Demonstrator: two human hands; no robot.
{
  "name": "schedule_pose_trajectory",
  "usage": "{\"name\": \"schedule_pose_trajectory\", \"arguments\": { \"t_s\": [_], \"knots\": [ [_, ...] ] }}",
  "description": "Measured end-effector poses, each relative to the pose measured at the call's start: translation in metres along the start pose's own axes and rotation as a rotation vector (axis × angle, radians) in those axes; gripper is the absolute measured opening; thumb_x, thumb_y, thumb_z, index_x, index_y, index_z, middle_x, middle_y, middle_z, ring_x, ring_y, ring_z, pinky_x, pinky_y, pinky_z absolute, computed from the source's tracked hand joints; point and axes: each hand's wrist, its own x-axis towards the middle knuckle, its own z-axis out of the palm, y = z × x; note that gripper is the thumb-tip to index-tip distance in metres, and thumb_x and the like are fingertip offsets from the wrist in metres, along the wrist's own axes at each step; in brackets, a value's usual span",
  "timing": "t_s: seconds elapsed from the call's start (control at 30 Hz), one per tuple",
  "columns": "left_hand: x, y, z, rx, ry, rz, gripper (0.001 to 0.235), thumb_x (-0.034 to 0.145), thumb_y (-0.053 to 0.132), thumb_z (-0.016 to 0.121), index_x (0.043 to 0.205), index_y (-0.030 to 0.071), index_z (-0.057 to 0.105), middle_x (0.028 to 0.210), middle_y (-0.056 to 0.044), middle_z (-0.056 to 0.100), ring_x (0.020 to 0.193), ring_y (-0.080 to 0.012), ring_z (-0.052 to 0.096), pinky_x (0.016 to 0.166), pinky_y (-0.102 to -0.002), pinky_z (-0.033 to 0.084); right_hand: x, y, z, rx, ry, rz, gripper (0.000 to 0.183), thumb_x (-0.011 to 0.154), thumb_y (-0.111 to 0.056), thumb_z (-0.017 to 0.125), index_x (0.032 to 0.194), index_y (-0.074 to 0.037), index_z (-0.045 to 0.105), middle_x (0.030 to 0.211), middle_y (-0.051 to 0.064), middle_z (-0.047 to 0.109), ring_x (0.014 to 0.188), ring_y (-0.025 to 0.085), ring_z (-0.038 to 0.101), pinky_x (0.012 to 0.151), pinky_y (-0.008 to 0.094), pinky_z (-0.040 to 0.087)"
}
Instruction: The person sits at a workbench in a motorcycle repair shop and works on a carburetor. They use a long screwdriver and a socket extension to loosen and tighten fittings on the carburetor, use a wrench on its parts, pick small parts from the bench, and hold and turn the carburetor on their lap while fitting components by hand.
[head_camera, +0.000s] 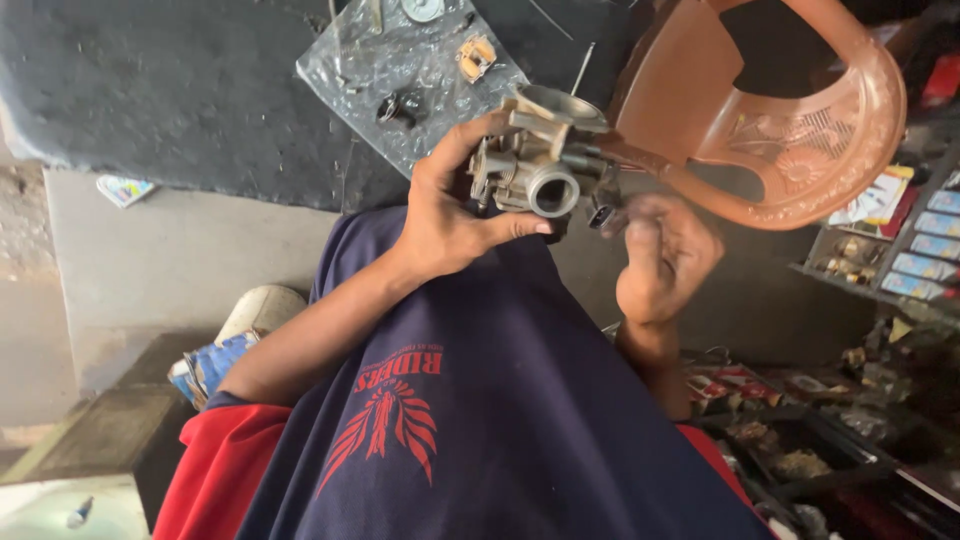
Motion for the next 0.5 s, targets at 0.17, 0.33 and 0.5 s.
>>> {"name": "schedule_pose_trajectory", "arguments": {
  "t_s": [0.17,0.33,0.5],
  "knots": [
    [0.007,-0.001,-0.007,0.169,0.008,0.175,0.084,0.078,0.011,0.098,0.145,0.003,0.048,0.144,-0.011,0.061,0.131,-0.0162,0.061,0.114,-0.035,0.054,0.013,-0.016,0.014,0.048,-0.141,0.331,0.042,0.105,-0.037,0.063,0.098,0.004,0.068,0.082,0.009,0.068,0.072,0.014,0.064,0.068,0.026,0.052],
    [0.007,0.001,-0.013,0.121,-0.006,0.086,0.083,0.08,0.01,0.097,0.146,0.002,0.049,0.134,-0.011,0.067,0.123,-0.0155,0.065,0.109,-0.034,0.057,0.013,-0.007,0.017,0.166,-0.172,0.388,0.038,0.107,-0.035,0.062,0.101,0.002,0.065,0.084,0.009,0.067,0.073,0.014,0.06,0.069,0.027,0.047],
    [0.007,0.008,-0.009,0.166,0.048,0.02,0.079,0.078,0.011,0.099,0.14,0.001,0.051,0.131,-0.011,0.07,0.119,-0.0156,0.068,0.108,-0.034,0.06,0.012,-0.001,0.024,0.184,-0.204,0.384,0.045,0.11,-0.041,0.054,0.105,0.002,0.065,0.088,0.008,0.067,0.075,0.013,0.059,0.07,0.026,0.046]
  ]
}}
